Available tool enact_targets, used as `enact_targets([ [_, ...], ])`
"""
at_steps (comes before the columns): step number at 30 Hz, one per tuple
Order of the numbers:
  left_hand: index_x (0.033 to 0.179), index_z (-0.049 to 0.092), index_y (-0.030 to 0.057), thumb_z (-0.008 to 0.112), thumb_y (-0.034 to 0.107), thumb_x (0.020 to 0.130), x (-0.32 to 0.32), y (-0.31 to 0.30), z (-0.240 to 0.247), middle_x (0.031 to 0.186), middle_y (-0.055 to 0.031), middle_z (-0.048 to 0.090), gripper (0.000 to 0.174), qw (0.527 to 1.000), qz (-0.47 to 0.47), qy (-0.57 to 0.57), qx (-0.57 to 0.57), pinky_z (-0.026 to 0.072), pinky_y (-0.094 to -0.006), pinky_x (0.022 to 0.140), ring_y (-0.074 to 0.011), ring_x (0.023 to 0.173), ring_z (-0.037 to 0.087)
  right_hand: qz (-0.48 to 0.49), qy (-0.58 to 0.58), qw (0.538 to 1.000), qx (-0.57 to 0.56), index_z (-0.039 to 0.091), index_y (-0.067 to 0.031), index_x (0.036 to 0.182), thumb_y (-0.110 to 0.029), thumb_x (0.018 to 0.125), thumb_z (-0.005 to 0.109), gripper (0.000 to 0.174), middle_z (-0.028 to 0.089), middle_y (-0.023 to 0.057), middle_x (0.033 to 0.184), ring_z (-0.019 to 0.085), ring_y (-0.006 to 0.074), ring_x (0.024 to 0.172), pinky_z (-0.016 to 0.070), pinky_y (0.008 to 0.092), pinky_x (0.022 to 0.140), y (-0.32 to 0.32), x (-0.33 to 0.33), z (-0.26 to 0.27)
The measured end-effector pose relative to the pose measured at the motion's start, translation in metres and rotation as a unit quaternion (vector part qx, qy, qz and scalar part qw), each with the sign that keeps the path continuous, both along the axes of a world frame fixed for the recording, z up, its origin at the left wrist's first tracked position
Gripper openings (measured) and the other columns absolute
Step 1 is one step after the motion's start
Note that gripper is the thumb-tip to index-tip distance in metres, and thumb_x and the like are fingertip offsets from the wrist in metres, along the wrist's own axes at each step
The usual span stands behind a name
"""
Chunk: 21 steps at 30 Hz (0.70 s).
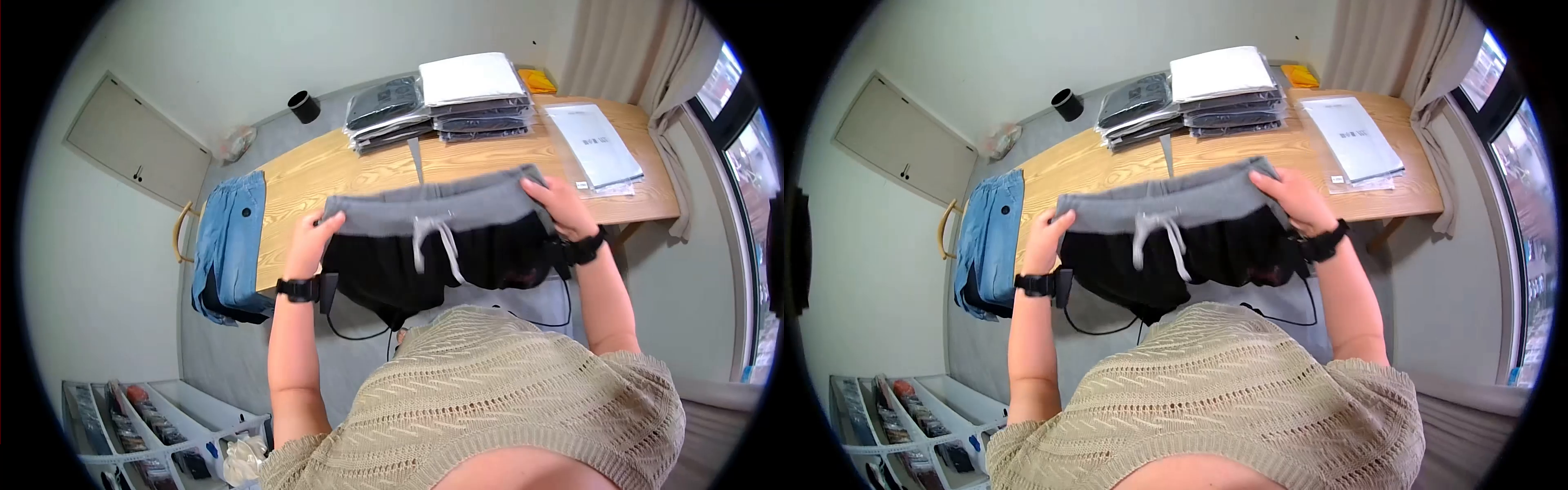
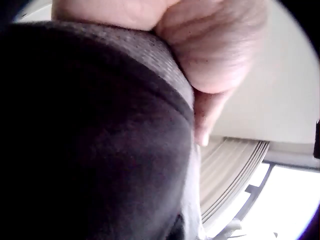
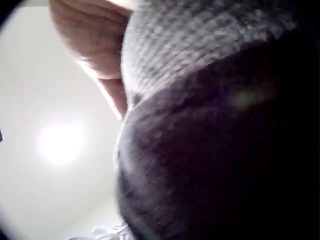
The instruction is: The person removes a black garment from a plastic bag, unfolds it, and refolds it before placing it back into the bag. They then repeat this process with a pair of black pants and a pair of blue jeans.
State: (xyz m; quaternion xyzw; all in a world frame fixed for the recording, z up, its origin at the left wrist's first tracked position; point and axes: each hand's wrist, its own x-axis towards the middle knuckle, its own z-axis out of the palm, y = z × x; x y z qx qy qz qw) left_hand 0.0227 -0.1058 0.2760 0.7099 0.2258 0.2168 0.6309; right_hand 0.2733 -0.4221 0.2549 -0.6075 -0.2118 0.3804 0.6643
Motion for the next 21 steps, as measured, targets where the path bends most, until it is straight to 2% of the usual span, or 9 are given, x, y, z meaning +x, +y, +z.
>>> enact_targets([
  [1,0.083,0.068,-0.0009,0.067,0.018,0.083,0.014,0.005,-0.011,0.066,0.0042,0.057,0.019,0.999,0.028,-0.009,0.029,0.0379,-0.0209,0.055,-0.0043,0.061,0.049,-0.027,0.000,0.999,0.019,0.061,0.0069,0.107,-0.021,0.091,0.059,0.032,0.065,0.0055,0.097,0.058,0.0101,0.086,0.0460,0.0253,0.078,0.010,0.001,-0.008],
  [4,0.082,0.068,-0.0002,0.067,0.019,0.083,0.040,0.008,-0.018,0.062,0.0057,0.051,0.019,0.992,0.096,-0.015,0.085,0.0339,-0.0219,0.051,-0.0044,0.056,0.042,-0.127,0.008,0.988,0.083,0.062,0.0071,0.104,-0.022,0.090,0.061,0.032,0.065,0.0052,0.095,0.057,0.0103,0.084,0.0455,0.0252,0.077,0.031,-0.011,-0.011],
  [9,0.086,0.065,-0.0049,0.067,0.017,0.083,0.064,-0.062,0.014,0.062,0.0037,0.051,0.022,0.968,0.152,-0.084,0.182,0.0356,-0.0233,0.053,-0.0043,0.059,0.041,-0.288,-0.062,0.949,0.114,0.065,0.0064,0.095,-0.025,0.089,0.063,0.032,0.065,0.0044,0.085,0.054,0.0088,0.077,0.0442,0.0250,0.073,0.056,-0.042,0.005],
  [12,0.092,0.066,-0.0039,0.064,0.016,0.086,0.082,-0.105,0.015,0.065,-0.0021,0.058,0.021,0.971,0.098,-0.103,0.192,0.0396,-0.0255,0.056,-0.0075,0.061,0.046,-0.287,-0.083,0.941,0.161,0.064,0.0052,0.096,-0.029,0.092,0.058,0.035,0.065,0.0064,0.084,0.054,0.0096,0.075,0.0451,0.0268,0.071,0.084,-0.063,0.000],
  [14,0.103,0.063,-0.0043,0.059,0.016,0.089,0.095,-0.122,0.006,0.076,-0.0120,0.064,0.025,0.969,0.011,-0.102,0.225,0.0450,-0.0306,0.064,-0.0176,0.067,0.057,-0.250,-0.115,0.950,0.146,0.064,0.0044,0.096,-0.028,0.094,0.054,0.034,0.065,0.0071,0.082,0.055,0.0105,0.074,0.0454,0.0279,0.070,0.097,-0.083,0.003],
  [15,0.117,0.055,-0.0057,0.054,0.015,0.090,0.101,-0.129,0.000,0.092,-0.0219,0.063,0.034,0.951,-0.004,-0.115,0.287,0.0465,-0.0368,0.075,-0.0314,0.083,0.061,-0.228,-0.107,0.953,0.171,0.061,0.0043,0.096,-0.026,0.096,0.050,0.033,0.064,0.0073,0.081,0.054,0.0110,0.074,0.0450,0.0284,0.070,0.104,-0.088,-0.003],
  [16,0.126,0.047,-0.0071,0.053,0.013,0.090,0.104,-0.129,-0.007,0.101,-0.0250,0.060,0.041,0.943,-0.012,-0.110,0.314,0.0453,-0.0392,0.080,-0.0372,0.093,0.058,-0.233,-0.109,0.948,0.188,0.060,0.0050,0.096,-0.025,0.097,0.048,0.032,0.063,0.0060,0.082,0.052,0.0105,0.075,0.0444,0.0279,0.071,0.105,-0.093,0.001],
  [19,0.129,0.043,-0.0076,0.053,0.011,0.089,0.107,-0.124,-0.009,0.104,-0.0253,0.058,0.045,0.941,-0.048,-0.137,0.306,0.0446,-0.0395,0.082,-0.0374,0.095,0.057,-0.198,-0.052,0.955,0.216,0.058,0.0047,0.098,-0.024,0.098,0.047,0.031,0.061,0.0044,0.084,0.050,0.0095,0.076,0.0438,0.0268,0.071,0.106,-0.084,-0.007],
  [21,0.131,0.041,-0.0074,0.053,0.012,0.089,0.101,-0.127,-0.004,0.104,-0.0249,0.058,0.047,0.943,-0.071,-0.088,0.313,0.0444,-0.0397,0.082,-0.0375,0.095,0.056,-0.191,-0.038,0.959,0.207,0.058,0.0042,0.099,-0.024,0.098,0.046,0.031,0.060,0.0030,0.084,0.050,0.0086,0.075,0.0436,0.0262,0.071,0.105,-0.085,-0.006],
])
